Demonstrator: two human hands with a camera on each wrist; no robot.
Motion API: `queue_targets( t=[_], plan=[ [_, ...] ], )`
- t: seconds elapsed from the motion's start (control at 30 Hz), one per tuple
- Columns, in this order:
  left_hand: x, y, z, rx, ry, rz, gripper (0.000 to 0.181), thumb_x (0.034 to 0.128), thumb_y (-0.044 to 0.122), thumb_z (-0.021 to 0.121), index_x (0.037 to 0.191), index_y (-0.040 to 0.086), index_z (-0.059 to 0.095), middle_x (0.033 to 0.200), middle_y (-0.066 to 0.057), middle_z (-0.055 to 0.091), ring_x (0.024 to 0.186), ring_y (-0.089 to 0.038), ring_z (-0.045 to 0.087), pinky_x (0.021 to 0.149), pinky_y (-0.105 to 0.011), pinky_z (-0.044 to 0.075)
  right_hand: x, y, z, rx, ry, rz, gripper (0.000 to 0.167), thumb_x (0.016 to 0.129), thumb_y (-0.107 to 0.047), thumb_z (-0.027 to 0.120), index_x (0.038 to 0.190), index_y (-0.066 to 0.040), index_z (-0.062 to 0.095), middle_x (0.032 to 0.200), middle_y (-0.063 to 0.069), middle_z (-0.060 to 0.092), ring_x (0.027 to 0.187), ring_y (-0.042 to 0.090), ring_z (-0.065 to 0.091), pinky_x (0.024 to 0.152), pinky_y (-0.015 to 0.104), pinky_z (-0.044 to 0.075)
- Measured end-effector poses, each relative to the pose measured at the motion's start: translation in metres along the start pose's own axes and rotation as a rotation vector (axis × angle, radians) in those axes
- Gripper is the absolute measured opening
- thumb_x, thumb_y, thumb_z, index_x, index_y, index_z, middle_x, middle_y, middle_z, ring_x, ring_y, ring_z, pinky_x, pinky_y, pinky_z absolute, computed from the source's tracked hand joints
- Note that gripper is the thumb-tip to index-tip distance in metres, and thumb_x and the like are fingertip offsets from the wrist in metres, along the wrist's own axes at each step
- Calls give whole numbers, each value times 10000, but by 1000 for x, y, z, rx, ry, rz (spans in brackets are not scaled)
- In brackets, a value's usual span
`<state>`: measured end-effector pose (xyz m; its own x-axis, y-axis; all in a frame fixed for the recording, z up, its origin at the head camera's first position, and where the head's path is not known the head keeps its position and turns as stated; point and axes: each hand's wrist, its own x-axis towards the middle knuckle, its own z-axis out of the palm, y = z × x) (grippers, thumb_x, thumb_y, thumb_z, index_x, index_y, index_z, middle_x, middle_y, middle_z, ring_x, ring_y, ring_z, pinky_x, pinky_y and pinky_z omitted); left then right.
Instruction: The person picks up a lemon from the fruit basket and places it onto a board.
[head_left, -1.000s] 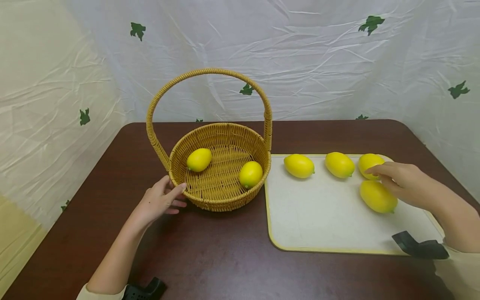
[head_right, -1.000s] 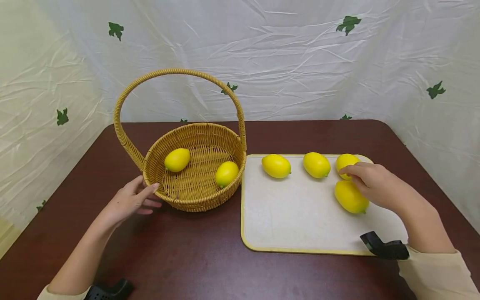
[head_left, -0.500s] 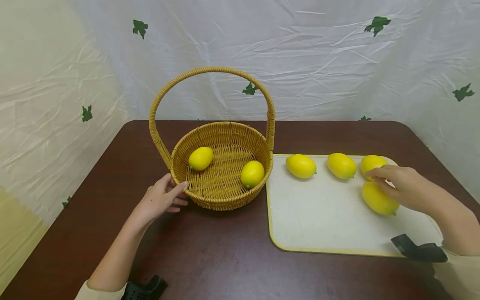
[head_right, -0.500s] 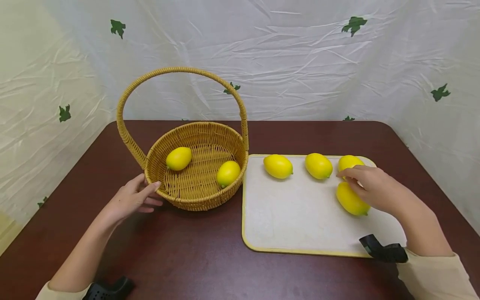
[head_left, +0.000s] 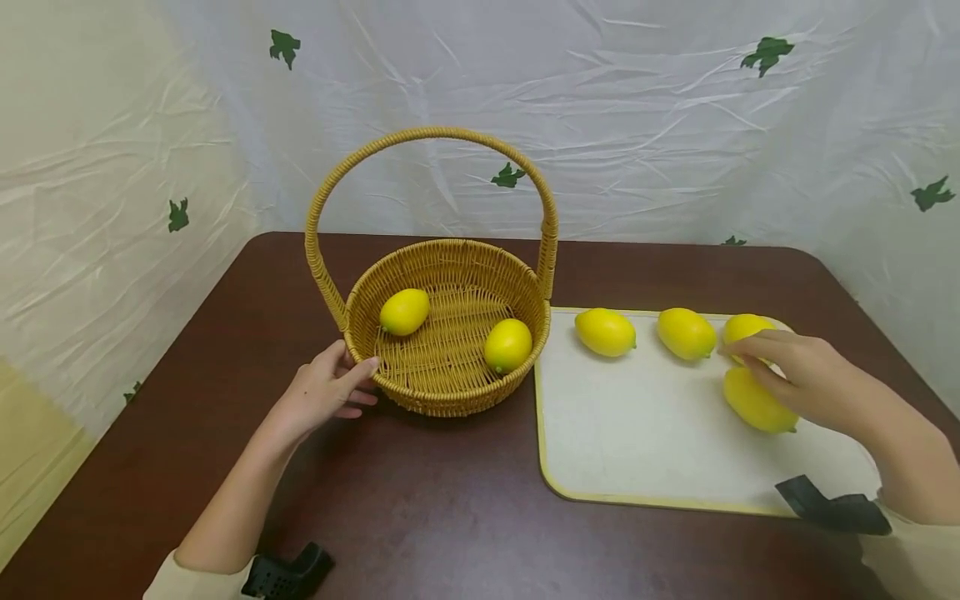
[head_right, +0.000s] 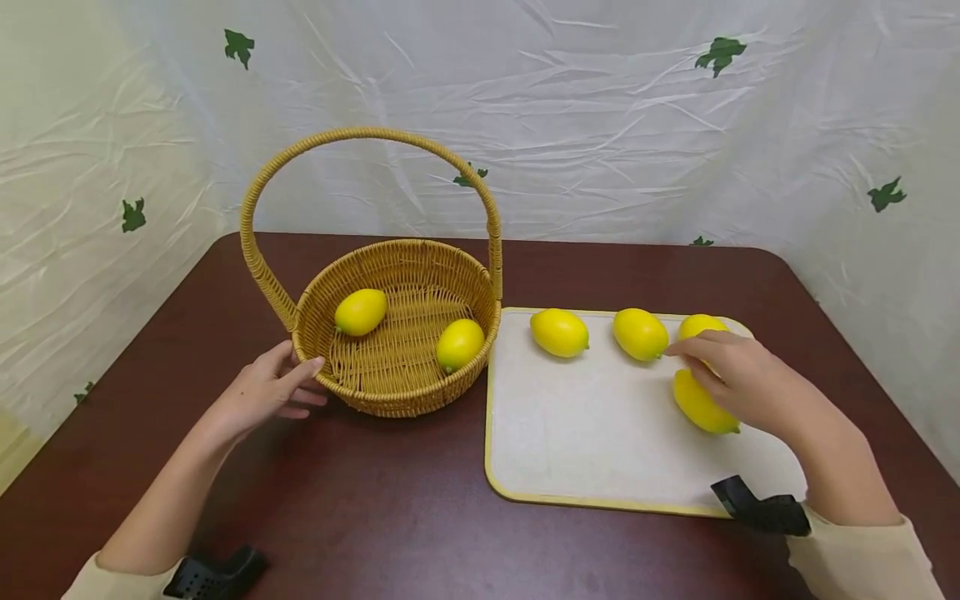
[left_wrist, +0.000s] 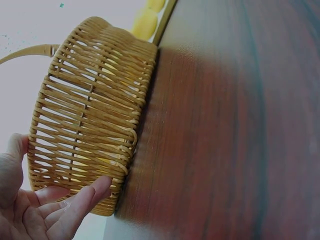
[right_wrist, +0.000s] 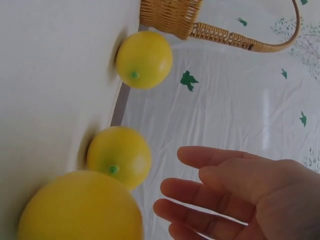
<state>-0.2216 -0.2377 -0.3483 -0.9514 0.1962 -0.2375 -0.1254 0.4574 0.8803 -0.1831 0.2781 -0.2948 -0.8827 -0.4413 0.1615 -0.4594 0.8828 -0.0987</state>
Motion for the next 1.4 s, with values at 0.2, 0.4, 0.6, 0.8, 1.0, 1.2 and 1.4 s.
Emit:
queue_targets(
  t=[0.2,0.4,0.6,0.8,1.0,1.2,1.4],
  plan=[
    [0,3,-2,1,2,0,437,904,418,545,994,12,412,1057,-210,613,819,-261,669,632,-369,558,13,-16,0,22,104,-143,350,691,76,710,1003,-78,668,910,-39,638,801,112,557,705,216,474],
    [1,6,-2,4,5,-11,422,908,406,546,990,15,409,1055,-202,611,819,-264,668,638,-368,558,40,-45,-1,205,108,-287,393,729,91,681,1046,-140,658,964,-123,613,835,23,544,721,107,410],
    [1,8,-2,-1,14,-14,385,919,372,542,988,15,415,1022,-206,617,813,-268,667,634,-366,558,80,-75,-12,197,47,-300,303,811,14,643,1079,-127,652,1020,-66,624,905,98,576,727,281,496],
    [1,7,1,-1,17,-5,375,919,369,542,999,22,428,1020,-192,621,802,-254,668,630,-363,558,123,-109,-18,192,-200,-308,275,891,-112,589,1166,-111,609,1117,-3,602,1007,182,556,841,383,470],
    [1,6,3,-11,20,-3,357,920,352,547,991,20,435,998,-191,628,794,-254,670,626,-365,558,162,-144,-18,169,-381,-440,277,908,-135,569,1177,-74,592,1125,42,605,992,193,557,853,363,464],
    [-1,8,2,-20,28,-3,360,916,352,554,982,20,430,992,-200,629,796,-264,670,628,-368,558,202,-165,-5,105,-541,-459,307,926,-136,538,1212,-29,567,1181,103,590,1052,238,559,892,363,460],
    [-3,7,2,-21,38,-18,370,910,360,561,986,24,426,1002,-184,630,795,-247,669,629,-359,558,222,-168,15,-70,-673,-282,267,939,-207,523,1134,-44,606,1015,80,626,844,189,578,719,299,490]
  ],
)
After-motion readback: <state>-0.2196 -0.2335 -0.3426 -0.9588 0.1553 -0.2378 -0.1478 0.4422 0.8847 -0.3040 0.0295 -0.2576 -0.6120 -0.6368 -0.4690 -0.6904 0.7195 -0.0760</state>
